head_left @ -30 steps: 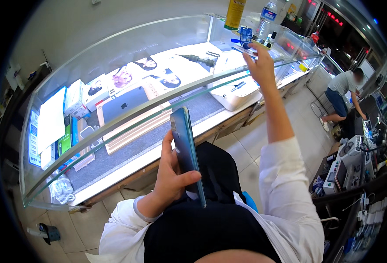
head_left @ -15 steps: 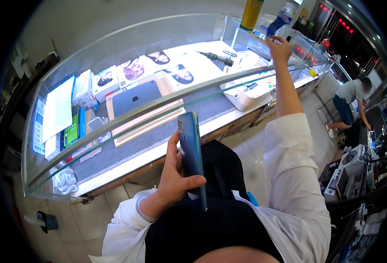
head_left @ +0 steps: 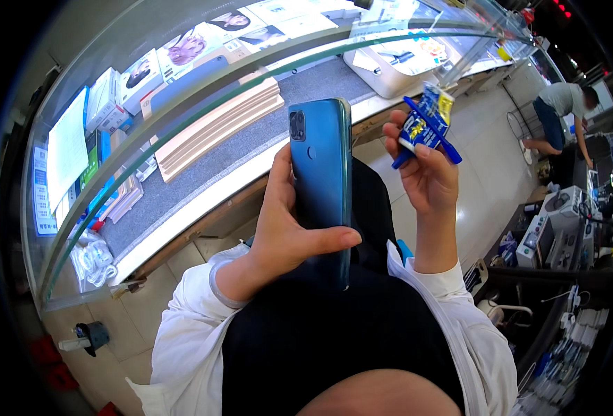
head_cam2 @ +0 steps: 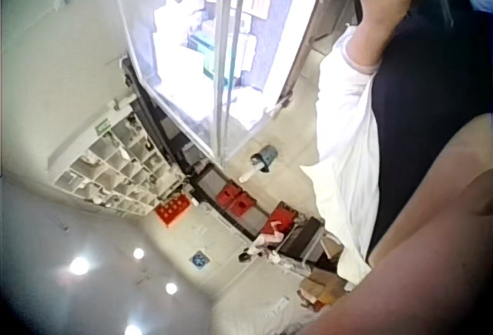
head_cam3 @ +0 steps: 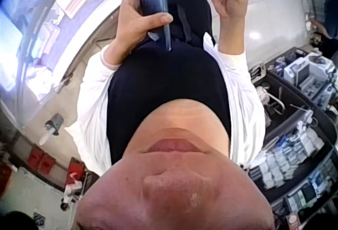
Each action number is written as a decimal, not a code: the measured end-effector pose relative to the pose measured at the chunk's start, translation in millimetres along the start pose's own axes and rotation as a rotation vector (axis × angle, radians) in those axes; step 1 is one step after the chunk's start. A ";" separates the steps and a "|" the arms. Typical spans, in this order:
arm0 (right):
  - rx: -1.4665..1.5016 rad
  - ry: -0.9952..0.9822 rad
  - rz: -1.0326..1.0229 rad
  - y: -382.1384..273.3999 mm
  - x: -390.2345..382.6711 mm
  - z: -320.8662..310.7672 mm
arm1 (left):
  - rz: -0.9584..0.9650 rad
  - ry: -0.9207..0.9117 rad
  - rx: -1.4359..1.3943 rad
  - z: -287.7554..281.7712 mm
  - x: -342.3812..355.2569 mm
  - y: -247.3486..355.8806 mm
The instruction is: The person tightens screws on an open smartphone using a screwdriver, fits the internal components, and attaches the blue back cover onto the phone case, checking its fit.
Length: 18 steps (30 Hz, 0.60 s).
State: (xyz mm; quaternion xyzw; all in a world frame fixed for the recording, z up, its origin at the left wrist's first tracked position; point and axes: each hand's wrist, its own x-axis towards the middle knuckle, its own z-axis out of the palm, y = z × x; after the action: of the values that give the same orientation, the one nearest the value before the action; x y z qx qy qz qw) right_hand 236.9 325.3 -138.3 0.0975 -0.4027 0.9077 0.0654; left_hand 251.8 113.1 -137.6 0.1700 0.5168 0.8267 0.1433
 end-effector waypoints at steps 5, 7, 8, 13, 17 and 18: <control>0.248 -0.116 0.061 8.2 -17.3 18.6 | -0.063 -0.004 -0.125 9.0 1.1 0.7; 0.296 -0.101 0.086 15.1 -19.7 22.9 | -0.146 -0.017 -0.222 11.1 1.2 4.2; 0.320 -0.094 0.099 18.3 -20.9 24.4 | -0.199 -0.028 -0.280 11.4 0.9 5.7; 0.284 -0.017 0.129 24.2 -22.8 34.3 | -0.209 -0.115 -0.585 7.5 3.0 -5.4; 0.177 0.083 -0.144 12.9 -17.4 43.7 | 0.042 -0.039 -0.241 12.7 5.9 2.5; 0.054 0.053 -0.171 10.1 -17.7 45.0 | 0.093 -0.029 -0.145 11.9 5.9 4.1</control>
State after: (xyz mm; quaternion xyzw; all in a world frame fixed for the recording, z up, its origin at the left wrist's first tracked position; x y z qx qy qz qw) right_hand 257.8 284.4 -120.1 0.1092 -0.3667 0.9116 0.1505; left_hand 251.3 123.4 -128.3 0.1950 0.4449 0.8652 0.1243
